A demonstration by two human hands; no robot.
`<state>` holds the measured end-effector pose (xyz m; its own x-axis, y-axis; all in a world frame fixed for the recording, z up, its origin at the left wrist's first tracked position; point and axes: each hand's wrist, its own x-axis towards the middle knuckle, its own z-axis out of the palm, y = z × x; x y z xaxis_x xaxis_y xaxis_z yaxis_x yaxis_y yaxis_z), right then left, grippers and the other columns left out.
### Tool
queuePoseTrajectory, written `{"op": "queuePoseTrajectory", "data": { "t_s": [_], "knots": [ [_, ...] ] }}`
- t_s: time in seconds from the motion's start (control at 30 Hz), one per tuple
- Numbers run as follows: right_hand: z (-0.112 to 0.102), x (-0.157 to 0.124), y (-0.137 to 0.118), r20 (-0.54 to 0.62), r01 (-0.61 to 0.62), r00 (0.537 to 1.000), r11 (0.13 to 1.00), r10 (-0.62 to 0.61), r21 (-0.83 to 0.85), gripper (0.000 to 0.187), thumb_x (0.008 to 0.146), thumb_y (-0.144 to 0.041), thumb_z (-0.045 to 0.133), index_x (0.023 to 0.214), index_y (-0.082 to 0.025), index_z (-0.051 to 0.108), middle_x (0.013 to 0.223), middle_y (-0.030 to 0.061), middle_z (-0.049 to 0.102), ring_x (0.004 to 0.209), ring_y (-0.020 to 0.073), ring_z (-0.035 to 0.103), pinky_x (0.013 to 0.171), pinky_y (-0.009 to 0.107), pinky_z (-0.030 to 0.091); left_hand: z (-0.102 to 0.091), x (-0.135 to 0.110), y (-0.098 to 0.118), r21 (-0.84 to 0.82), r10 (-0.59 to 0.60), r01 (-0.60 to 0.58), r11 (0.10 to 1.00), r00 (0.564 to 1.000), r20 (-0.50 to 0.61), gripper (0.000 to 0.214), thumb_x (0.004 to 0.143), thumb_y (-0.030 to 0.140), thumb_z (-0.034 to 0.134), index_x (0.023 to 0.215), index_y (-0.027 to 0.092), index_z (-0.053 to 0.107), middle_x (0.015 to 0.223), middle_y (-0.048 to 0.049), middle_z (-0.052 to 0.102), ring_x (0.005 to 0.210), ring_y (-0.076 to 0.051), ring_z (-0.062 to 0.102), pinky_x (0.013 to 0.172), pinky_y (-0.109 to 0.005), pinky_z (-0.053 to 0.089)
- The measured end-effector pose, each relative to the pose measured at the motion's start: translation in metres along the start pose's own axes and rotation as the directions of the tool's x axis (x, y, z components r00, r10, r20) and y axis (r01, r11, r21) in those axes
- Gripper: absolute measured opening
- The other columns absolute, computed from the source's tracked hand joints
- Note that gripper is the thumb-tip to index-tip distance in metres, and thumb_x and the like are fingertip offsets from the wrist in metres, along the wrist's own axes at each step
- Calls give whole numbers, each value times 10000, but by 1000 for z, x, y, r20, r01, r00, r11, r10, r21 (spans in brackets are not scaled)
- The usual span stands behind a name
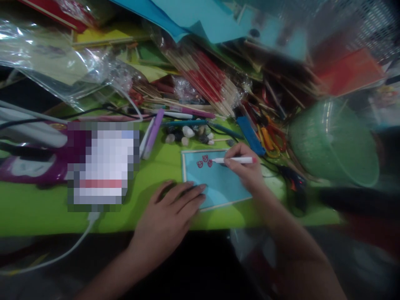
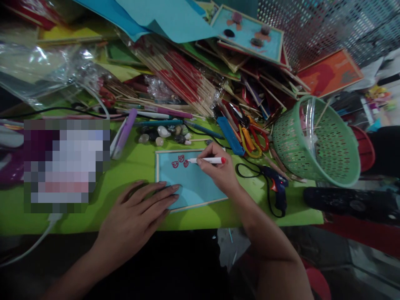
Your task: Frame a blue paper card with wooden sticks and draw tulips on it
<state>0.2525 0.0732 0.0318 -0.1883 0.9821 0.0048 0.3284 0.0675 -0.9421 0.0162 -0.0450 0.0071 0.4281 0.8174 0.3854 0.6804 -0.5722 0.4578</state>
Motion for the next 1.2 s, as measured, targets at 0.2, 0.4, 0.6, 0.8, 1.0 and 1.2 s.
{"op": "queuePoseTrajectory", "data": {
  "t_s": [0.2,0.4,0.6,0.8,1.0,1.2],
  "knots": [
    [1,0,0,-9,28,1000,999,-28,-19,101,798,-287,773,793,-235,686,738,-24,659,668,154,543,619,301,396,0,0,0,-1,2,-2,1000,1000,-6,274,1073,184,526,1267,240,710,1403,53,737,1250,-250,665,1108,-492,396],
    [1,0,-1,-13,18,1000,1000,-18,-18,106,790,-285,767,777,-234,675,727,-24,651,665,155,536,612,303,392,-2,1,0,1,-1,1,1000,1000,-15,258,1074,196,536,1251,244,717,1388,51,745,1247,-246,666,1111,-480,393],
    [1,0,0,-11,26,1000,1000,-26,13,116,786,-275,770,763,-234,663,702,-28,629,656,154,517,604,299,383,0,-1,0,-8,-9,9,1000,1000,-12,266,1083,202,521,1269,239,709,1402,61,737,1260,-250,653,1122,-487,379],
    [0,-1,2,11,45,999,996,-45,72,145,814,-309,796,804,-237,671,724,-24,635,658,154,517,597,298,383,0,0,0,-2,4,-4,1000,1000,-15,271,1096,215,499,1265,242,709,1407,59,734,1252,-248,653,1122,-479,378],
    [0,-1,2,35,58,998,997,-60,52,142,835,-307,801,818,-234,680,735,-19,640,655,153,531,598,301,392,0,0,0,-8,3,-3,1000,1000,-7,272,1101,221,494,1267,237,708,1417,65,728,1253,-252,651,1115,-493,381],
    [2,-1,-2,36,56,998,998,-57,25,140,825,-317,787,809,-232,677,730,-13,647,649,154,540,585,297,404,0,-2,0,-5,-6,6,1000,1000,-1,277,1076,191,519,1273,240,707,1422,52,727,1270,-250,645,1136,-489,379]
  ]
}}
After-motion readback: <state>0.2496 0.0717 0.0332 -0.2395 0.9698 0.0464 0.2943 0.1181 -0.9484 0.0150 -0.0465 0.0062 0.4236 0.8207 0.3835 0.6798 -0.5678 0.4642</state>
